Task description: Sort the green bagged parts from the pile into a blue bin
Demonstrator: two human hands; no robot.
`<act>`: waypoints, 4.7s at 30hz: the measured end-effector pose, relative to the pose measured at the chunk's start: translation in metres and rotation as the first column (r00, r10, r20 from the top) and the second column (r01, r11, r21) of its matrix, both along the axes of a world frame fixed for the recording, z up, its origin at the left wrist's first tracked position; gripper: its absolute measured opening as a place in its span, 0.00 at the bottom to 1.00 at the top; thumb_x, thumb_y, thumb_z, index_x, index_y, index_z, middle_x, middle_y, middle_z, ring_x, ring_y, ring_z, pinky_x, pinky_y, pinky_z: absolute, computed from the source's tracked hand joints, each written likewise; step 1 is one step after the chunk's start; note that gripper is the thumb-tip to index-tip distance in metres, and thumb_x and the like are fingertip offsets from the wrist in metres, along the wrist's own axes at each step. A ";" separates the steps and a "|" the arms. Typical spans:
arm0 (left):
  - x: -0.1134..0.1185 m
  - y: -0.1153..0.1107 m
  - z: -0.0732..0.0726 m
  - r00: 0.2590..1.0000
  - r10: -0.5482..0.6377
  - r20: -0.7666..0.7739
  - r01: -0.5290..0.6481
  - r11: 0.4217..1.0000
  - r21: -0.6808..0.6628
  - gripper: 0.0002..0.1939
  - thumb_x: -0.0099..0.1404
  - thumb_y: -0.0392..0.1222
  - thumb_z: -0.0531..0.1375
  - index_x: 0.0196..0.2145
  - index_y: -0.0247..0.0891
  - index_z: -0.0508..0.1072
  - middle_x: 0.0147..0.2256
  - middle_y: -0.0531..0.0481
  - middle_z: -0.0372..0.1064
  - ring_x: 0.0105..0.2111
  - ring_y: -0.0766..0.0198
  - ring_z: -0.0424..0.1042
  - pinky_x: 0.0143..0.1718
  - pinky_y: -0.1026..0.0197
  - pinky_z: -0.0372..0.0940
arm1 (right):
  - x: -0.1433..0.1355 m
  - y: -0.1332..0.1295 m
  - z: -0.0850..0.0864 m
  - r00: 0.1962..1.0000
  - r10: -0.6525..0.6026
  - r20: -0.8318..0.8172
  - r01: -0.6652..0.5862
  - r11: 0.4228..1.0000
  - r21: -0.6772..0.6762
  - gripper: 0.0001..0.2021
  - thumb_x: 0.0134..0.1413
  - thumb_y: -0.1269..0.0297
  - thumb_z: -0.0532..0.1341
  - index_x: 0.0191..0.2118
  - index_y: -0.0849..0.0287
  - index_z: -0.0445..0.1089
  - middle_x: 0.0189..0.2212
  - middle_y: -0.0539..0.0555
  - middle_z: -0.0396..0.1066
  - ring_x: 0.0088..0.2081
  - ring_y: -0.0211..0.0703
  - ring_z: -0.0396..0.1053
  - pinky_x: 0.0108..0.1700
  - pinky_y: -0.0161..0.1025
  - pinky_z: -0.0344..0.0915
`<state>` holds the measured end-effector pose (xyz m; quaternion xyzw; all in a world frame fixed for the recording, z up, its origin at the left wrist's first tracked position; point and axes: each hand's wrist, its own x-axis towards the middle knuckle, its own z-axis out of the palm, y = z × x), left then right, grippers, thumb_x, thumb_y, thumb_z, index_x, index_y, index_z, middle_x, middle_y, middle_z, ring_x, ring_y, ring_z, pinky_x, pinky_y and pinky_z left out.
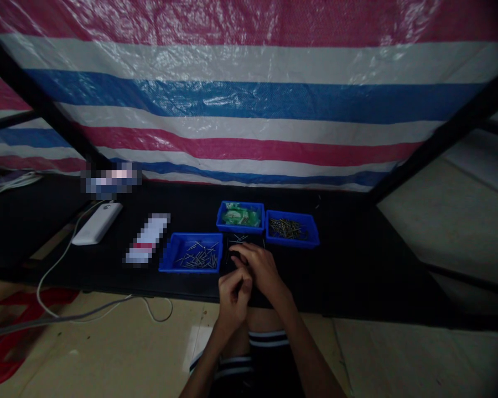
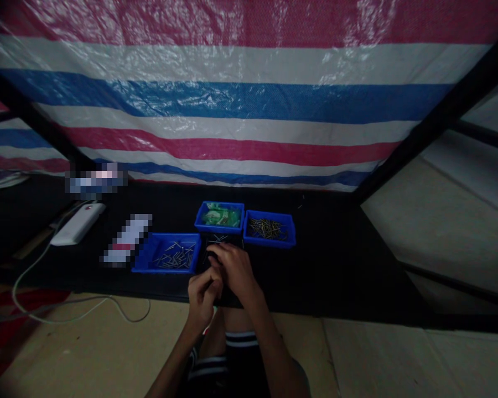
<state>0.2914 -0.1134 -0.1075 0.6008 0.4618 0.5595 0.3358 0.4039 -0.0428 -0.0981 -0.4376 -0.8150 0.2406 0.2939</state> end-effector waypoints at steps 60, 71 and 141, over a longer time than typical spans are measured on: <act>0.007 0.020 -0.018 0.896 -0.024 -0.444 -0.008 0.998 -0.070 0.23 0.77 0.38 0.52 0.65 0.42 0.71 0.53 0.44 0.80 0.49 0.58 0.82 0.53 0.57 0.75 | 0.040 -0.035 -0.007 0.863 -0.132 -0.487 0.128 0.991 -0.042 0.04 0.64 0.70 0.65 0.41 0.55 0.77 0.29 0.47 0.67 0.30 0.36 0.66 0.33 0.34 0.64; 0.008 0.019 -0.016 0.903 -0.029 -0.429 -0.005 0.997 -0.078 0.23 0.76 0.37 0.52 0.65 0.43 0.72 0.51 0.45 0.81 0.48 0.58 0.82 0.52 0.58 0.75 | 0.042 -0.036 -0.009 0.863 -0.154 -0.481 0.116 0.987 -0.109 0.04 0.62 0.71 0.64 0.40 0.55 0.75 0.29 0.47 0.69 0.30 0.36 0.67 0.34 0.34 0.64; 0.009 -0.004 -0.010 0.960 0.238 -0.148 -0.216 0.965 0.150 0.23 0.77 0.43 0.53 0.22 0.40 0.60 0.20 0.56 0.56 0.21 0.68 0.58 0.24 0.63 0.54 | -0.007 0.004 -0.001 0.997 0.073 0.018 -0.072 0.997 -0.038 0.08 0.64 0.69 0.66 0.45 0.50 0.77 0.29 0.47 0.75 0.28 0.37 0.69 0.30 0.34 0.55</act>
